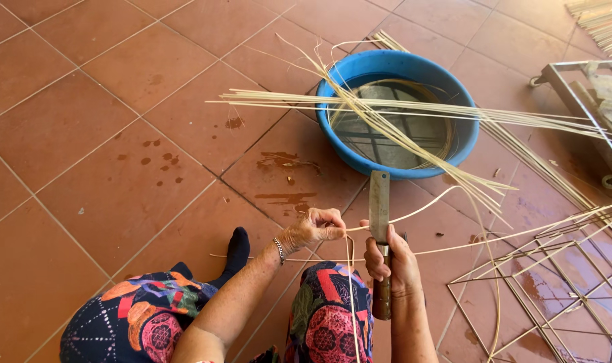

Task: The person sits on a tiled floor and uses a knife to split long bamboo strips into thinner strands. The person holds the bamboo with one hand and carefully slices along its length with the other, occasionally adjusting the strip or placing finished pieces into a nearby blue basin.

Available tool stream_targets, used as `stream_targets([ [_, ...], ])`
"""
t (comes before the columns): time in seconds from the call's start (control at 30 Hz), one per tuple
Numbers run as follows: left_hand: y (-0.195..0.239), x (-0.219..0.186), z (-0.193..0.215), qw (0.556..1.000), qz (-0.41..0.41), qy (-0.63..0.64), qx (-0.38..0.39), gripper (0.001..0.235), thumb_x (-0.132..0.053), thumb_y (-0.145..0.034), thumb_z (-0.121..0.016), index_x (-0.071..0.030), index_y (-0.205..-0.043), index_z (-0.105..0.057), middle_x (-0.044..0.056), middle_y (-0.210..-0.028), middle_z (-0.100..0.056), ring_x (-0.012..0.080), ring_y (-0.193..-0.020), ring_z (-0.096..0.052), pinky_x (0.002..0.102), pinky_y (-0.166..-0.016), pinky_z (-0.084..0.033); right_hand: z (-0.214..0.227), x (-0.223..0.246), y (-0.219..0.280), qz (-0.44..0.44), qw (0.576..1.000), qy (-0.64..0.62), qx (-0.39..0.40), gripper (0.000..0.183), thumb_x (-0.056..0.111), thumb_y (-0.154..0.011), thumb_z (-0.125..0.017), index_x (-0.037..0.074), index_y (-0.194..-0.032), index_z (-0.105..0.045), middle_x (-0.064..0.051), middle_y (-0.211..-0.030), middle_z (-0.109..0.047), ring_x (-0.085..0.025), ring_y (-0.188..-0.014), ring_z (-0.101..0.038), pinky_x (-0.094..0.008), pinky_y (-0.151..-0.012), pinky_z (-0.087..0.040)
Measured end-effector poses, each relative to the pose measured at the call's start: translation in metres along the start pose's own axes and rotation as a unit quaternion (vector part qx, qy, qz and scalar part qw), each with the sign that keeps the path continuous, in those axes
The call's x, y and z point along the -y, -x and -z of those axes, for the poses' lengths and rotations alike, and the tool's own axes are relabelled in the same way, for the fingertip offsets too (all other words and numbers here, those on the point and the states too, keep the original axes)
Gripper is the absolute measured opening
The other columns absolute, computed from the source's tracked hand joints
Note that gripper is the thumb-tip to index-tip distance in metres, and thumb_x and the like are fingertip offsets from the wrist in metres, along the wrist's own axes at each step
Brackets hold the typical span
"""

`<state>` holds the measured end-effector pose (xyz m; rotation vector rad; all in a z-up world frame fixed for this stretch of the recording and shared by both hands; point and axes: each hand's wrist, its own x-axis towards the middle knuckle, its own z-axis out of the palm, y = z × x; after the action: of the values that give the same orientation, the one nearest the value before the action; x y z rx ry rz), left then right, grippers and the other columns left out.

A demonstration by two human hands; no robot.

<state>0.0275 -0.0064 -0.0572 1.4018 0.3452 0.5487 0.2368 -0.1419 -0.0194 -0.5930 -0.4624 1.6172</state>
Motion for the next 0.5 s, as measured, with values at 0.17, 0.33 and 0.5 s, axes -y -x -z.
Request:
stream_targets([
  [0.17, -0.001, 0.014, 0.008, 0.999, 0.02, -0.013, 0.032, 0.02, -0.025, -0.094, -0.076, -0.005, -0.1, -0.075, -0.005, -0.093, -0.063, 0.0062, -0.094, -0.057, 0.023, -0.086, -0.046, 0.041, -0.017, -0.013, -0.032, 0.996, -0.084, 0.022, 0.06, 0.042, -0.109, -0.043, -0.008, -0.142, -0.045, -0.003, -0.061, -0.045, -0.008, -0.036, -0.034, -0.024, -0.03, -0.03],
  [0.33, 0.002, 0.001, 0.026, 0.973, -0.078, -0.214, -0.037, 0.011, -0.021, -0.095, -0.075, -0.011, -0.099, -0.078, -0.002, -0.095, -0.069, 0.0128, -0.092, -0.061, 0.027, -0.086, -0.048, 0.042, -0.013, -0.009, -0.027, 0.996, -0.069, 0.046, 0.061, 0.044, -0.107, -0.043, -0.006, -0.142, -0.046, -0.003, -0.061, -0.046, -0.008, -0.036, -0.034, -0.025, -0.031, -0.031],
  [0.5, 0.01, -0.025, 0.007, 0.856, -0.155, -0.478, -0.122, 0.005, -0.018, -0.084, -0.081, -0.014, -0.087, -0.08, 0.002, -0.091, -0.068, 0.02, -0.085, -0.064, 0.038, -0.077, -0.047, 0.033, -0.009, -0.006, 0.003, 0.999, -0.043, 0.018, 0.06, 0.043, -0.108, -0.043, -0.007, -0.142, -0.046, -0.004, -0.062, -0.047, -0.008, -0.038, -0.035, -0.025, -0.032, -0.031],
])
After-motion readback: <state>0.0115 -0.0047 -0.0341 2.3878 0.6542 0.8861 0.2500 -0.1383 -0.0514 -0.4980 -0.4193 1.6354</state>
